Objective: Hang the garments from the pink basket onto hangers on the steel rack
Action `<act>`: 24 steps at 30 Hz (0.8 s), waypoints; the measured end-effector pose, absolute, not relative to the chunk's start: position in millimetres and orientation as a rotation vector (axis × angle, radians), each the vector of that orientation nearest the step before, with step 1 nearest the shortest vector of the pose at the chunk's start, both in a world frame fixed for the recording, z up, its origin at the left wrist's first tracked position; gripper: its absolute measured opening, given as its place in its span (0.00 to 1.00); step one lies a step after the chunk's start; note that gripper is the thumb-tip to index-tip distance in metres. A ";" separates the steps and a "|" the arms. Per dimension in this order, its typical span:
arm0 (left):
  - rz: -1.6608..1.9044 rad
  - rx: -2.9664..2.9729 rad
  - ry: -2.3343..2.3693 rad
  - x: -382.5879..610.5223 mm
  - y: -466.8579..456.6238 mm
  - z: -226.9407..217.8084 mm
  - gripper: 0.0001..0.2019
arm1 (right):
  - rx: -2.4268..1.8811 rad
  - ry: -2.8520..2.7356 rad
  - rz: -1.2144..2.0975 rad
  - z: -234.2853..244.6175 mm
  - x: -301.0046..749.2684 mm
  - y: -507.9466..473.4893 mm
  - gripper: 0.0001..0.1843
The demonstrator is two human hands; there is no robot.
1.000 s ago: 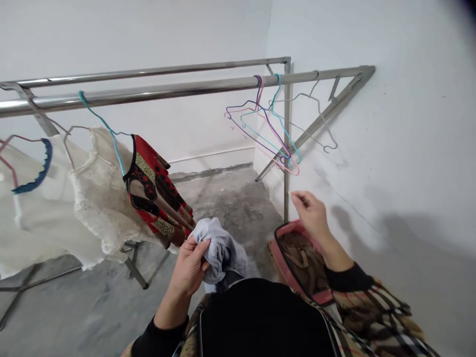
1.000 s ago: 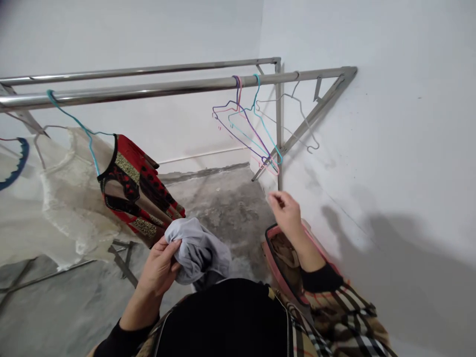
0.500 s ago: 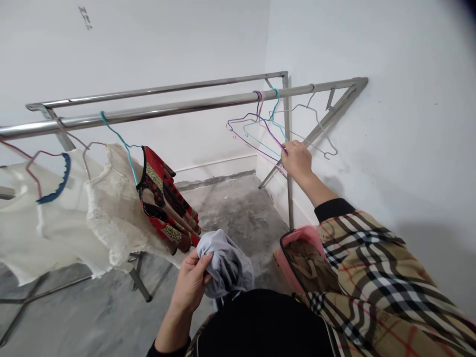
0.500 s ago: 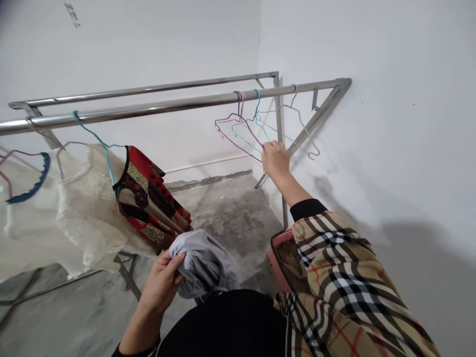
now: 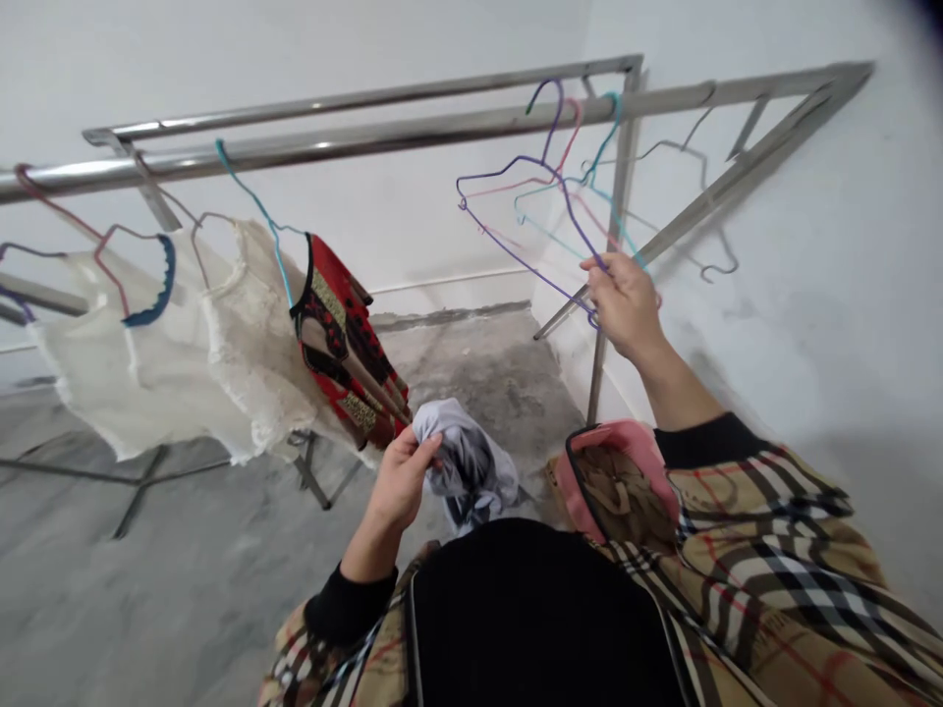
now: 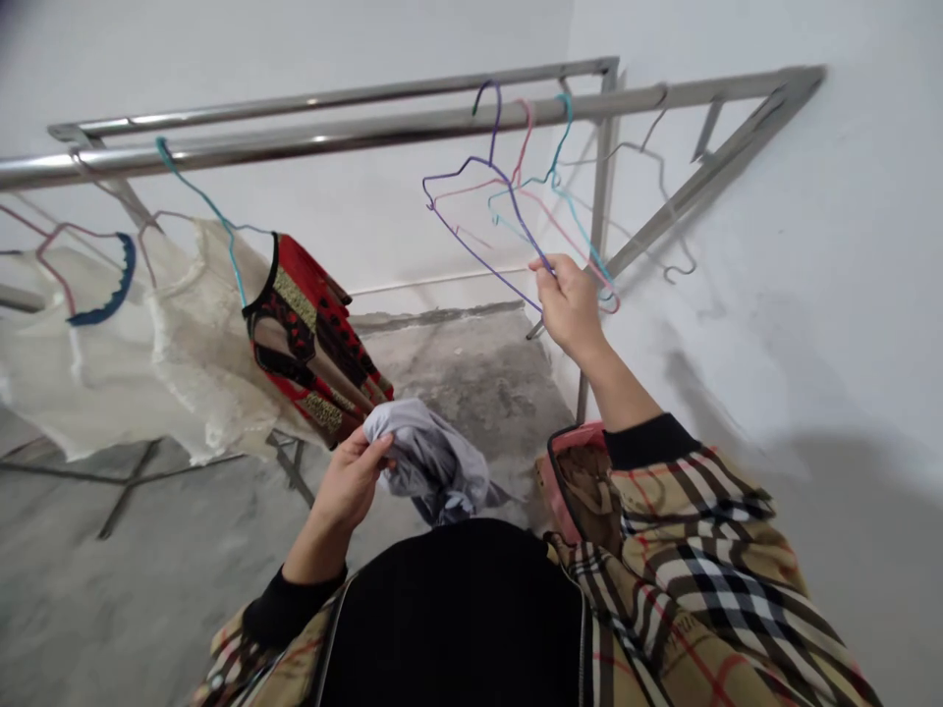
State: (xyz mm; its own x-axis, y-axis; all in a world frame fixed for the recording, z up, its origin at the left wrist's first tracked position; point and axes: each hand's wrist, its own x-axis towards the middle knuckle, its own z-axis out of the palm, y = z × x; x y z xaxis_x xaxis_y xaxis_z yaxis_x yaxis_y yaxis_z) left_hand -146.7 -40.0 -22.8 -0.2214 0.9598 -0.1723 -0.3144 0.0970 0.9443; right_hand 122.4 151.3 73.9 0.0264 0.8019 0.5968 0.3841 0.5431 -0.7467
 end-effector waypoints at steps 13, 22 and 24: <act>1.511 0.649 1.207 -157.5 -22.6 -21.9 0.15 | -1.064 -1.163 1.234 -79.4 123.7 -9.3 0.14; 1.524 0.695 1.228 -157.5 -17.8 -21.4 0.12 | -1.198 -1.635 1.154 -44.8 149.7 -27.0 0.08; 1.515 0.747 1.239 -156.5 -18.8 -25.6 0.11 | -1.182 -1.598 1.205 -42.6 146.9 -27.2 0.08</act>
